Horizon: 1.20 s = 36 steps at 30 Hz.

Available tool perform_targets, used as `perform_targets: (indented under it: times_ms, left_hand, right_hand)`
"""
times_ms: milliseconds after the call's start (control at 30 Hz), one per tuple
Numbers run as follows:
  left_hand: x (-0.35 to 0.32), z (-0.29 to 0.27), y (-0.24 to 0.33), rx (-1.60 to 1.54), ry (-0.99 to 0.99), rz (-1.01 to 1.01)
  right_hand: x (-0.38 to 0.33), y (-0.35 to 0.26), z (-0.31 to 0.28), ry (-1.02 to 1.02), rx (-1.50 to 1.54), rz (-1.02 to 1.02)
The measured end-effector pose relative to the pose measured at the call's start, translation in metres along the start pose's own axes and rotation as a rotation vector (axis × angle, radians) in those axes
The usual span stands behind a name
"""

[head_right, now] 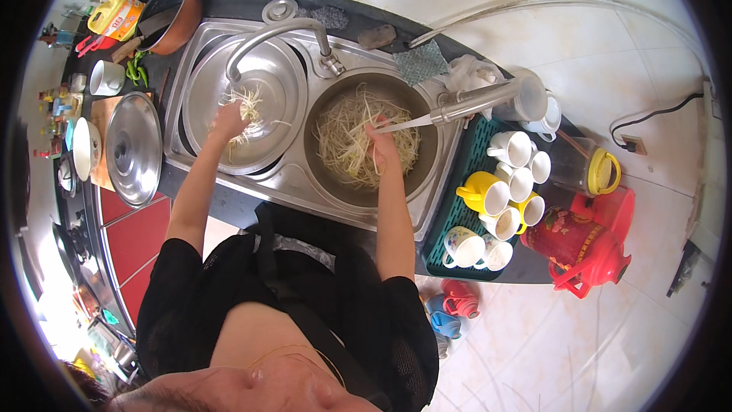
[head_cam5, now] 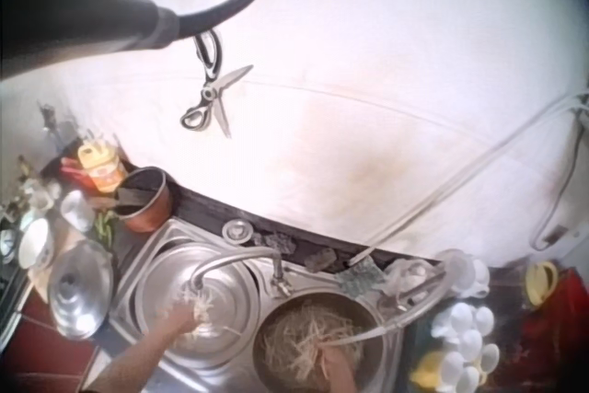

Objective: The person washes bean sprouts by hand in a sink full of water, transfers them to the other sink basin, and cleans debris from the drain.

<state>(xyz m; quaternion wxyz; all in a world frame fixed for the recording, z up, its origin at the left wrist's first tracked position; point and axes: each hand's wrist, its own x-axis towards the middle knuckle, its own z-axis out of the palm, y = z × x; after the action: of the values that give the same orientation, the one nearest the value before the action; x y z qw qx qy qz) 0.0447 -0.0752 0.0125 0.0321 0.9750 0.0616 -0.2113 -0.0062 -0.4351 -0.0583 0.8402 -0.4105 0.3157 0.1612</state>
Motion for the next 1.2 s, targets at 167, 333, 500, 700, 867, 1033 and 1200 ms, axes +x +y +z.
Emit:
perform_targets:
  times_ms: [167, 333, 500, 700, 867, 1033, 1200]
  left_hand:
    - [-0.043, -0.010, 0.111, -0.760, 0.032, 0.421]
    - [-0.059, 0.014, 0.203, -1.478, -0.621, 0.027]
    - [-0.024, 0.070, 0.208, -1.890, -0.931, 0.027]
    - [-0.013, 0.074, 0.183, -1.913, -1.075, -0.073]
    - [-0.015, 0.059, 0.179, -1.852, -1.122, -0.014]
    - [-0.017, 0.057, 0.172, -1.845, -1.147, 0.035]
    - [-0.021, 0.056, 0.175, -1.804, -1.296, 0.112]
  right_hand:
    - [-0.006, -0.002, -0.011, -0.025, 0.184, 0.000]
    - [-0.036, -0.018, 0.022, -0.252, 0.162, -0.009]
    - [-0.052, -0.029, 0.023, -0.353, 0.132, 0.003]
    - [-0.036, -0.048, 0.003, -0.058, -0.422, -0.084]
    - [-0.009, 0.018, -0.048, 0.473, -1.805, -0.537]
    - [-0.030, 0.055, -0.017, 0.163, -2.165, -0.422]
    - [-0.013, 0.054, -0.051, -0.039, -1.837, -0.269]
